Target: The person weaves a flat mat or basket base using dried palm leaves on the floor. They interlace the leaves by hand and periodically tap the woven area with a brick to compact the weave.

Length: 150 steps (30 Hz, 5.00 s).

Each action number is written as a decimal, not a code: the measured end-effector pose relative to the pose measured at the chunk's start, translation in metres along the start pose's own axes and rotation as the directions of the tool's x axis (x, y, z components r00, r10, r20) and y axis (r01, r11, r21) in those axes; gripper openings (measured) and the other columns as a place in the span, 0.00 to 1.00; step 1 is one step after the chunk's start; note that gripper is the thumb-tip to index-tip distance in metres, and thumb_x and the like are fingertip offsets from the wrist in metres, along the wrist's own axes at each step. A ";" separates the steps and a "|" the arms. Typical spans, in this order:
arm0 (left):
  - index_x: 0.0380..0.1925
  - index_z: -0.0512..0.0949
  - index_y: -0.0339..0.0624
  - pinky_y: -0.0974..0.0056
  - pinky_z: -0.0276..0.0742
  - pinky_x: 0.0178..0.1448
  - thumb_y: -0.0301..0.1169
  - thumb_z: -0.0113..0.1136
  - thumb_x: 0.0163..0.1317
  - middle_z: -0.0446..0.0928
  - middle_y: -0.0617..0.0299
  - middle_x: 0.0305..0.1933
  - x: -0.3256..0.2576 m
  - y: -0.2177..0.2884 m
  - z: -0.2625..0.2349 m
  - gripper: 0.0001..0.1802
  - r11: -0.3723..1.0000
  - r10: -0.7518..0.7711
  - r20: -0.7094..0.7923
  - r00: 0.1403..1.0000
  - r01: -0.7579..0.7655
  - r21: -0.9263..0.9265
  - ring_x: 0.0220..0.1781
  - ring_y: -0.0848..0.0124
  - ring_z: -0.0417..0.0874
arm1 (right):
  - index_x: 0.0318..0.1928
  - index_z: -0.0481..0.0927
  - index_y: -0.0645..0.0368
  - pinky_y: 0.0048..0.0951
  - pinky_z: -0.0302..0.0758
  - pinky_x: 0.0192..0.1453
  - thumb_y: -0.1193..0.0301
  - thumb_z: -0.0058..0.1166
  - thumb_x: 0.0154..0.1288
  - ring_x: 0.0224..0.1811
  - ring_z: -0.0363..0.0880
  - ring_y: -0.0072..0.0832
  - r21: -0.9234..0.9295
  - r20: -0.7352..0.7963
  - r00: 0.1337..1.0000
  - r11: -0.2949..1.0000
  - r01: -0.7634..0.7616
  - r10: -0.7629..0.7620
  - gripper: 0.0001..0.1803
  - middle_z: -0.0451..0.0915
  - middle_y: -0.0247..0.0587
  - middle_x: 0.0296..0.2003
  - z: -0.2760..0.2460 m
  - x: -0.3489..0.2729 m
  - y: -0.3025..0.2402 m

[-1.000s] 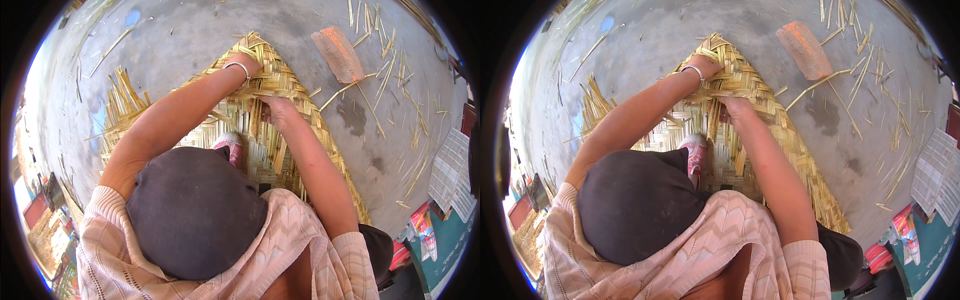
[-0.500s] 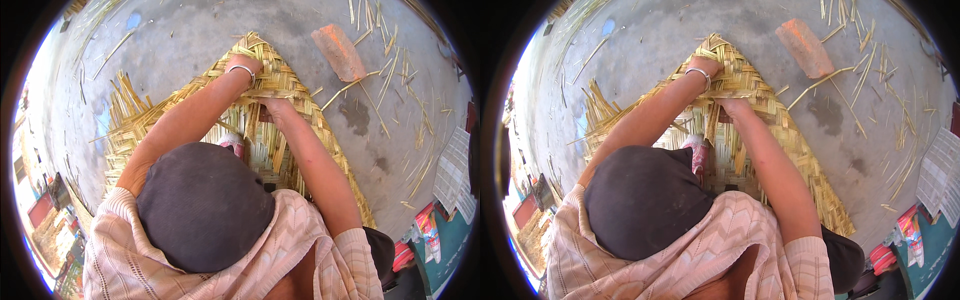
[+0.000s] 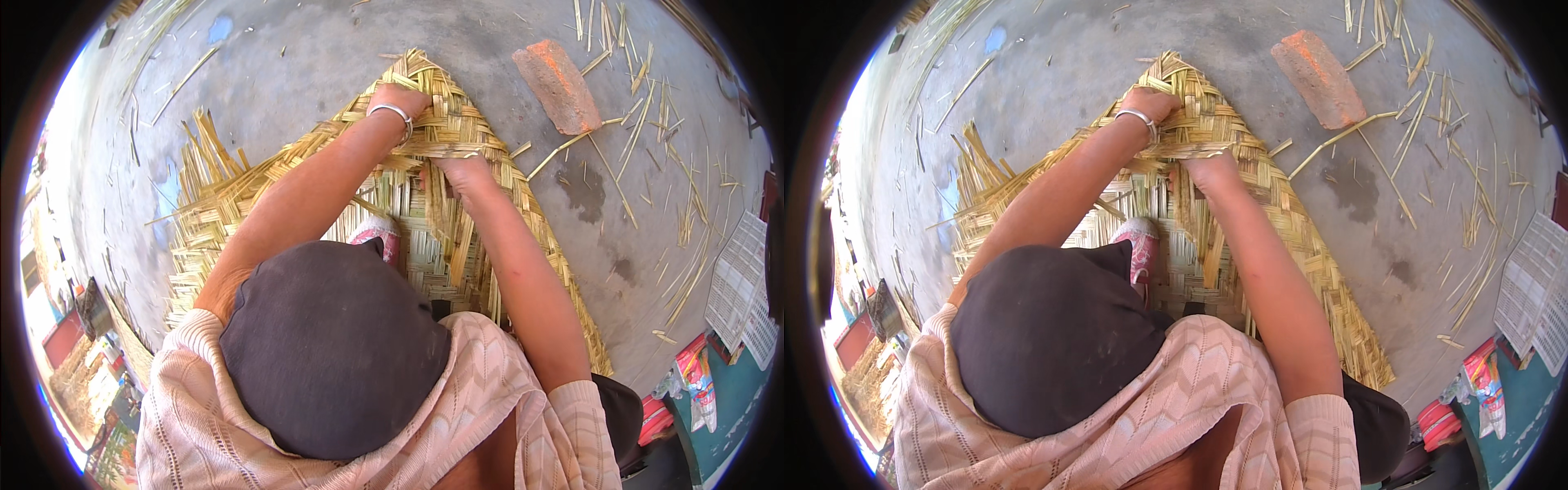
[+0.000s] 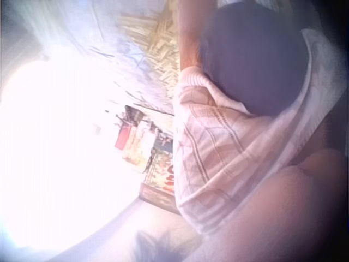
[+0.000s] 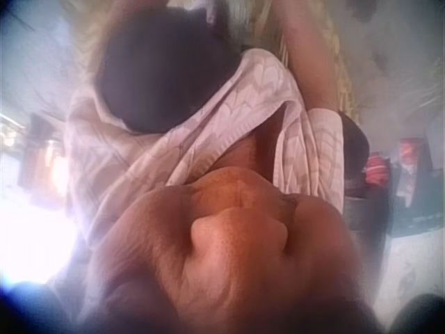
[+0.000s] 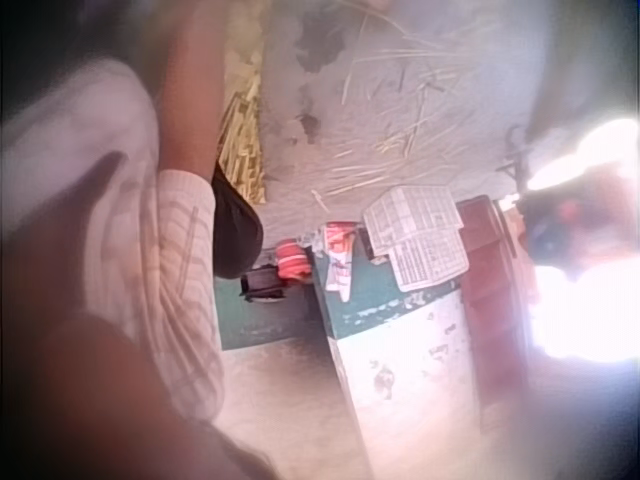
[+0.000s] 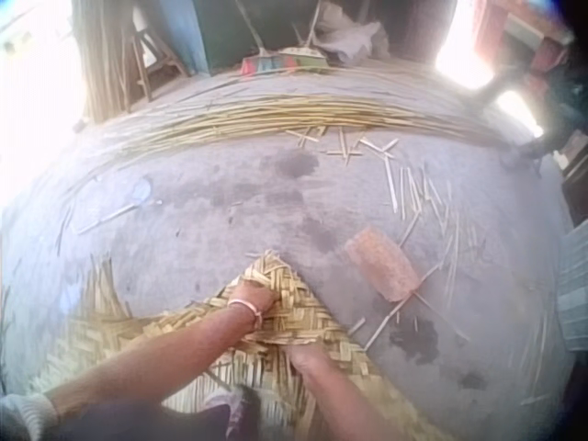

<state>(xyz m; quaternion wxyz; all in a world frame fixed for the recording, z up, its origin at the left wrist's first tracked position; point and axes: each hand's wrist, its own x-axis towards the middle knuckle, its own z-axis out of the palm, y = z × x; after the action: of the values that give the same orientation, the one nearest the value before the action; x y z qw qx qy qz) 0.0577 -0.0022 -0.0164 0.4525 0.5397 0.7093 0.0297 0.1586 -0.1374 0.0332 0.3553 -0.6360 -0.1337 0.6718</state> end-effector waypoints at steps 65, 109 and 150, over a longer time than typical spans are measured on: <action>0.42 0.87 0.49 0.60 0.80 0.57 0.29 0.59 0.54 0.87 0.58 0.44 -0.009 0.018 -0.043 0.16 0.615 0.412 0.436 0.800 -0.598 0.515 0.48 0.62 0.87 | 0.41 0.83 0.55 0.21 0.64 0.18 0.63 0.56 0.74 0.18 0.72 0.15 -0.046 0.025 0.999 0.999 -0.021 0.022 0.10 0.79 0.26 0.25 -0.004 0.024 0.018; 0.35 0.79 0.38 0.52 0.79 0.45 0.42 0.71 0.42 0.83 0.48 0.34 -0.002 0.035 -0.049 0.24 0.368 0.404 0.672 0.620 -0.783 0.502 0.39 0.50 0.83 | 0.33 0.80 0.57 0.29 0.83 0.29 0.68 0.55 0.71 0.23 0.77 0.22 0.508 0.237 0.970 0.844 -0.173 0.056 0.09 0.79 0.32 0.24 -0.035 0.015 0.001; 0.43 0.87 0.44 0.63 0.80 0.50 0.32 0.62 0.58 0.88 0.55 0.39 0.015 0.063 -0.057 0.14 0.424 0.282 0.730 0.623 -0.763 0.488 0.42 0.67 0.87 | 0.35 0.77 0.63 0.34 0.86 0.28 0.72 0.52 0.71 0.21 0.82 0.24 0.713 0.315 0.944 0.681 -0.165 -0.100 0.07 0.82 0.38 0.24 -0.035 0.032 -0.013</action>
<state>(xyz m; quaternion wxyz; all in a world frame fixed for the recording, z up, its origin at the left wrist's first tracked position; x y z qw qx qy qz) 0.0657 0.0608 0.0412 0.3220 0.8625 0.2706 -0.2814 0.1982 -0.1171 0.0111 0.5396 -0.3224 0.0997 0.7713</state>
